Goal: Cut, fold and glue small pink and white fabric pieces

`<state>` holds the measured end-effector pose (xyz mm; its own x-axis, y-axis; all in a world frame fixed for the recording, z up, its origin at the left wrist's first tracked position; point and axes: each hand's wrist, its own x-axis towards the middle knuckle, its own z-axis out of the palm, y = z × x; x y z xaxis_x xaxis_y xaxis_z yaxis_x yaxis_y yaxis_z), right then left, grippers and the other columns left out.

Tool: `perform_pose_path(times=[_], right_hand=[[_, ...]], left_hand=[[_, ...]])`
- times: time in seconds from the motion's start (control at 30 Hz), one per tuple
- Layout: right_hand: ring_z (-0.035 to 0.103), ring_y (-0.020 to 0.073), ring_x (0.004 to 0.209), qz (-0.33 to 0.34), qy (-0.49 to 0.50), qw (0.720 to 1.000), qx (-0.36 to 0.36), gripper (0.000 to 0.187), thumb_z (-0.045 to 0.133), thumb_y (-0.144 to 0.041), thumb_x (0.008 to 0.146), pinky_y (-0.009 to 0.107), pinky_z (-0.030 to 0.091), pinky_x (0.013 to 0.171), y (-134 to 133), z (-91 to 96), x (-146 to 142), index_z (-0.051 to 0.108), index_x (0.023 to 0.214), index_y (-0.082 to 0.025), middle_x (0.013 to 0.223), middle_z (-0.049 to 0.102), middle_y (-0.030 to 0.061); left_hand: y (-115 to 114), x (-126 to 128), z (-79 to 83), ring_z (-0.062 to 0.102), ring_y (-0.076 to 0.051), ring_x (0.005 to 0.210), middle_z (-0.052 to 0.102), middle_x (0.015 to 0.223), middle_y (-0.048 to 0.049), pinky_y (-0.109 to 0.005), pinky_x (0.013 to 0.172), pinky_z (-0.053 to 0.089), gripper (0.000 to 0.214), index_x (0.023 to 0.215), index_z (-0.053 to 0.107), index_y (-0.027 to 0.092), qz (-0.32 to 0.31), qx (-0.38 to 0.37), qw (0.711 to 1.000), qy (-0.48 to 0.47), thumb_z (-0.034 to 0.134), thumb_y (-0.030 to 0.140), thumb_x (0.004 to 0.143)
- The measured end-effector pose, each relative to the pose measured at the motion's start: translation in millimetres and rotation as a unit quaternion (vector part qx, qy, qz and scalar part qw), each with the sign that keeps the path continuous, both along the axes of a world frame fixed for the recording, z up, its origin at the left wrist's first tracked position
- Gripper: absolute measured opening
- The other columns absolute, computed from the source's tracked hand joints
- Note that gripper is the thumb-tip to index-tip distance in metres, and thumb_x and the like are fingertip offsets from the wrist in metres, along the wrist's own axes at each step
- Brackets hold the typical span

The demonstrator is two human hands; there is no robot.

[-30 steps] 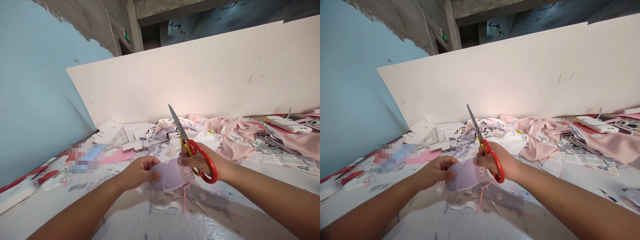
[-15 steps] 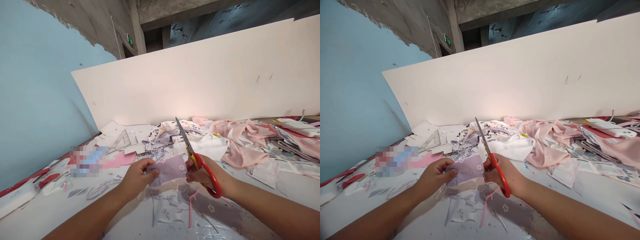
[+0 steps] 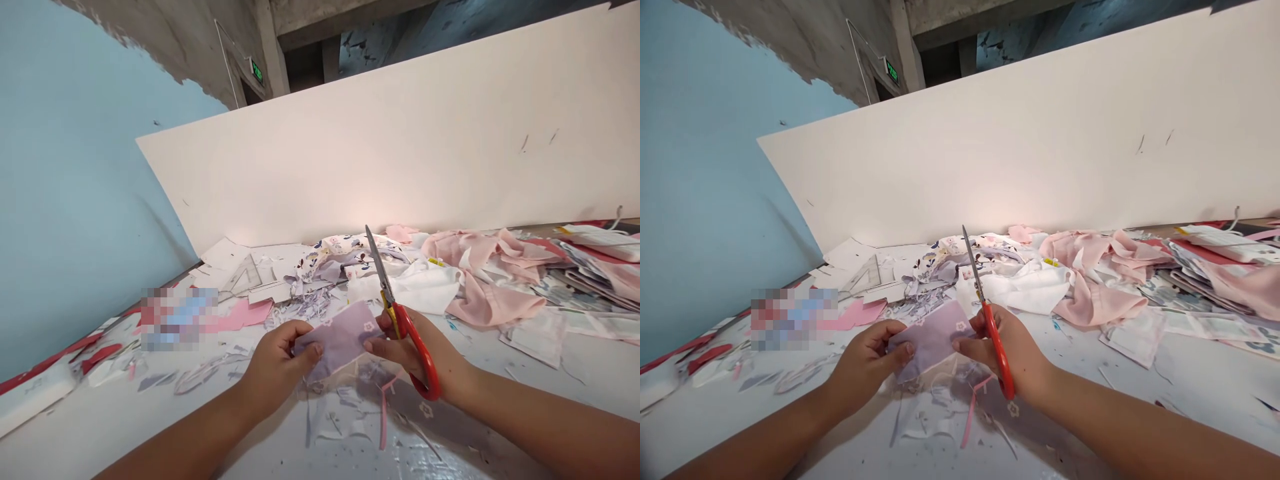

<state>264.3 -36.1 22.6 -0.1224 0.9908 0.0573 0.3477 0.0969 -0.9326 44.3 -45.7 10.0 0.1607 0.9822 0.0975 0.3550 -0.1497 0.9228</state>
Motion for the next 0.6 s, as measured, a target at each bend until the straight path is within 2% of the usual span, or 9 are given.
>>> perform_pose_path(times=[0.3,0.43,0.6], right_hand=[[0.044,0.0112,0.054,-0.022,0.013,1.000,-0.017,0.009,0.053,-0.016,0.063,0.025,0.035,0.051,2.5,-18.9,-0.5,0.046,0.068,-0.020,0.058,0.048,-0.0050],[0.054,0.0145,0.063,-0.030,0.078,0.996,-0.022,0.008,0.050,-0.013,0.066,0.028,0.043,0.060,4.5,-24.1,1.6,0.048,0.068,-0.021,0.063,0.053,-0.0037],[0.065,0.0173,0.073,-0.052,0.195,0.978,-0.043,0.006,0.052,-0.019,0.073,0.032,0.049,0.075,2.2,-16.2,0.6,0.046,0.071,-0.021,0.073,0.063,-0.0003]], left_hand=[[-2.7,2.3,-2.9,0.044,-0.010,0.058,0.050,0.064,0.0022,-0.021,0.053,0.035,0.020,0.073,0.058,0.019,-0.009,0.027,0.999,0.044,0.058,0.039,0.073],[-2.9,1.0,-3.6,0.044,-0.010,0.058,0.050,0.064,0.0024,-0.021,0.054,0.035,0.019,0.073,0.058,0.019,0.002,0.041,0.998,0.052,0.058,0.039,0.073],[0.3,-1.3,-0.7,0.044,-0.009,0.058,0.049,0.063,0.0042,-0.020,0.054,0.037,0.020,0.075,0.054,0.020,0.039,0.028,0.998,-0.032,0.058,0.040,0.074]])
